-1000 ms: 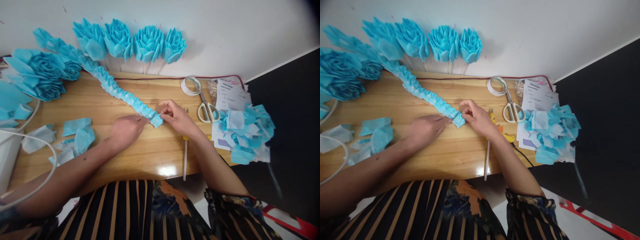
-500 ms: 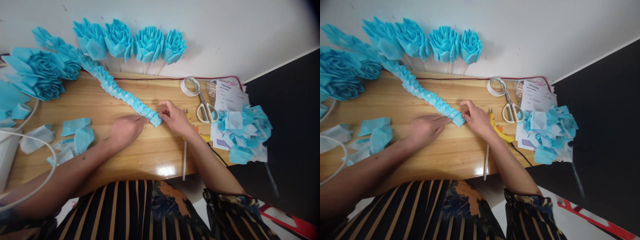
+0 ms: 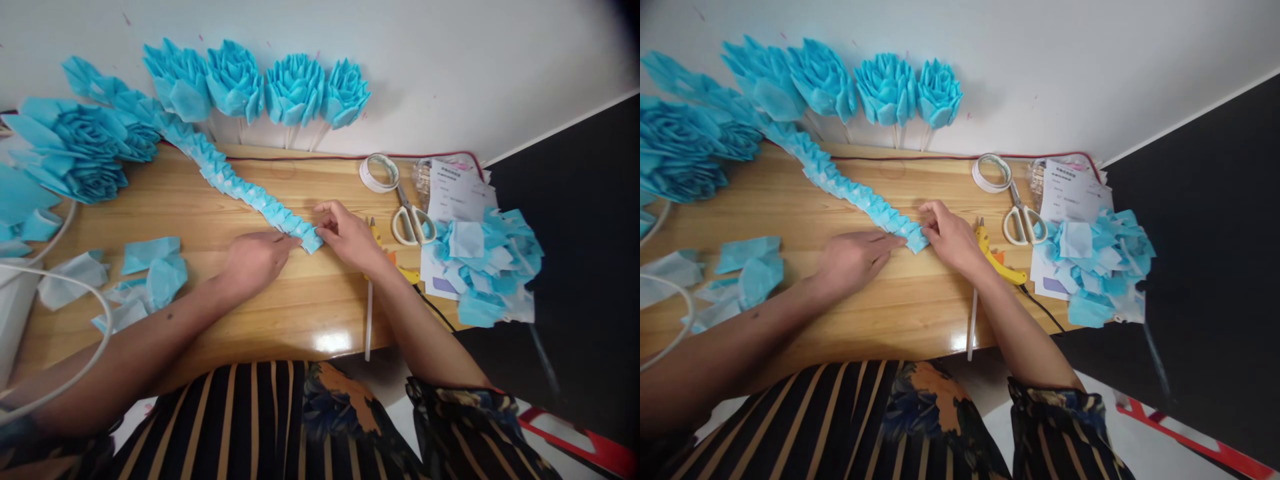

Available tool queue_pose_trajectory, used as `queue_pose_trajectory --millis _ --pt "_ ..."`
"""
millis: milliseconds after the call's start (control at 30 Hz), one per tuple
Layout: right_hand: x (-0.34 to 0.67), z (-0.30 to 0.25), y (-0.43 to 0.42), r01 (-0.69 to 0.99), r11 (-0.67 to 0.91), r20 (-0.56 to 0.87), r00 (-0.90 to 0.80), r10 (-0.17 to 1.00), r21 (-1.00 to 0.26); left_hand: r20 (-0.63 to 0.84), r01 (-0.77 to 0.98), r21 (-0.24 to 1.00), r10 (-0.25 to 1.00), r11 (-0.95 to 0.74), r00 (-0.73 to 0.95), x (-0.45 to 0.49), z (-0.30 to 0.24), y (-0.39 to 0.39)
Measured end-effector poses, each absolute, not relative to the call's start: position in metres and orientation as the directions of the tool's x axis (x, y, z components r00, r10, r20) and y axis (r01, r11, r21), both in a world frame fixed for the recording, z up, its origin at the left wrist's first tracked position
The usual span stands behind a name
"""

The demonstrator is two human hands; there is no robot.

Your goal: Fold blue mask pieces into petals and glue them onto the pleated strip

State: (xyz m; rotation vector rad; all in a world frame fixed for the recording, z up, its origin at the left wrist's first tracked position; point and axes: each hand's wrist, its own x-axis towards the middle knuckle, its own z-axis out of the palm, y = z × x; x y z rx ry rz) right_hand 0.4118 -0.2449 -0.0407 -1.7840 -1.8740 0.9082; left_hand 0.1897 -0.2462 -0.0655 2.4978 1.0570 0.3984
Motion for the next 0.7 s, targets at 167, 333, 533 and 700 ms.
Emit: queue_pose_trajectory --millis 167,333,533,700 --pt "0.418 -0.04 -0.243 0.715 -0.035 -0.162 -0.109 0.981 -0.698 -0.042 0.73 0.309 0.758 -0.61 0.651 0.195 -0.059 -0.247" --pt "0.432 -0.025 -0.248 0.719 0.017 -0.056 -0.078 0.995 -0.694 -0.055 0.717 0.296 0.738 -0.631 0.673 0.195 -0.056 -0.247" --pt "0.412 -0.017 -0.258 0.77 0.222 0.003 -0.275 0.961 -0.598 -0.04 0.707 0.346 0.743 -0.617 0.668 0.196 -0.052 -0.248" --pt "0.402 -0.022 -0.255 0.827 0.205 -0.097 -0.297 0.95 -0.523 -0.076 0.72 0.318 0.741 -0.617 0.668 0.197 -0.051 -0.247"
